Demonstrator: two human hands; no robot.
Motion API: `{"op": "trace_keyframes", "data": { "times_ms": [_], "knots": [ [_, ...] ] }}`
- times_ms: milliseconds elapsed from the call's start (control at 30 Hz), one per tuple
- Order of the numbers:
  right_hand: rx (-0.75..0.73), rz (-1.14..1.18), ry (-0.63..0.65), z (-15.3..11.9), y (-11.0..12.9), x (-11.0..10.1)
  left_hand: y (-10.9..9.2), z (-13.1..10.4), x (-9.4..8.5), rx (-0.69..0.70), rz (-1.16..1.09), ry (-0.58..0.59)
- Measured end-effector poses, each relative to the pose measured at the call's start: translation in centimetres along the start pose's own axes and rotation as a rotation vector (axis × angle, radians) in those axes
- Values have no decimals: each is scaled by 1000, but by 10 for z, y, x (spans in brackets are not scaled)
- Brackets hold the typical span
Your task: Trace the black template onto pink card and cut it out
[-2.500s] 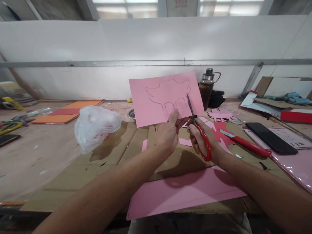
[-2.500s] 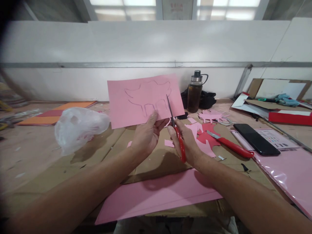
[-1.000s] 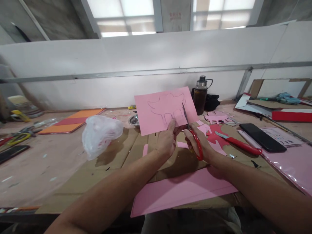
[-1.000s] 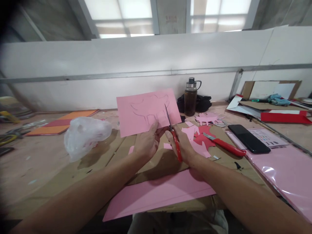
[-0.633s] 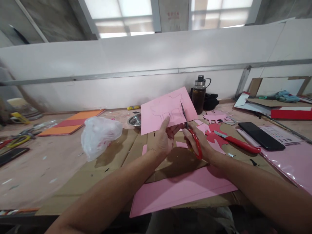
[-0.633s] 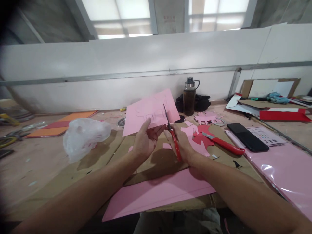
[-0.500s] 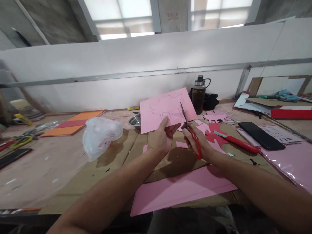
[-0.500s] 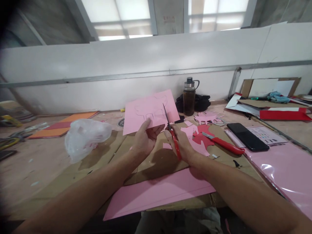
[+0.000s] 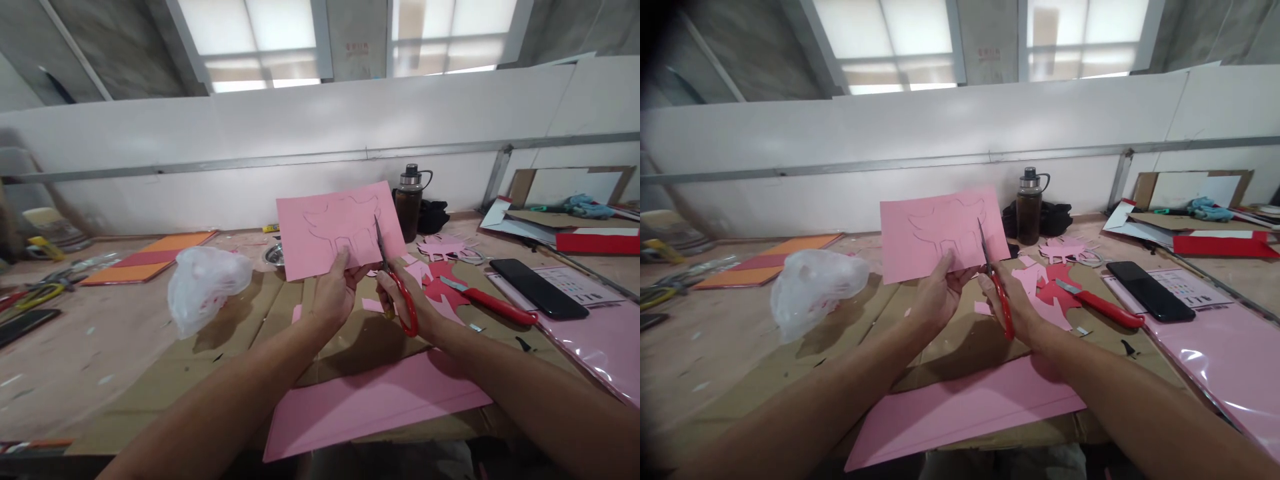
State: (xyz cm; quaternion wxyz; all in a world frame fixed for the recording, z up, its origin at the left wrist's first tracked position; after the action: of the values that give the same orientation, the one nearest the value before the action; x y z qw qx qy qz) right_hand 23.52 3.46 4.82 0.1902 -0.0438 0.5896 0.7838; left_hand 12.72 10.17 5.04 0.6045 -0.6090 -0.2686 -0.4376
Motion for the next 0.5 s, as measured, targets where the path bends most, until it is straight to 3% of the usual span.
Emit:
{"op": "trace_keyframes", "data": {
  "times_ms": [133, 500],
  "knots": [
    [33, 8, 50, 0, 5, 3, -2, -2, 4, 31, -6, 10],
    [36, 17, 40, 0, 4, 1, -1, -6, 5, 20, 9, -31]
  ]
}}
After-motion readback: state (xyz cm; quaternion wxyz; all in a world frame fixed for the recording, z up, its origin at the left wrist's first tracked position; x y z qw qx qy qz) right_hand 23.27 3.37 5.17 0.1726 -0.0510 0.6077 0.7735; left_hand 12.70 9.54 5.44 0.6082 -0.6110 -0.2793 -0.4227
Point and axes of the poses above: each hand's wrist, its own z-axis towards the middle knuckle, its own x-axis out of the palm, y = z × x, the point moved 9 cm from there along z, towards the middle knuckle, and after that the axes turned 11 degrees about -z, right-handed, at the moved point
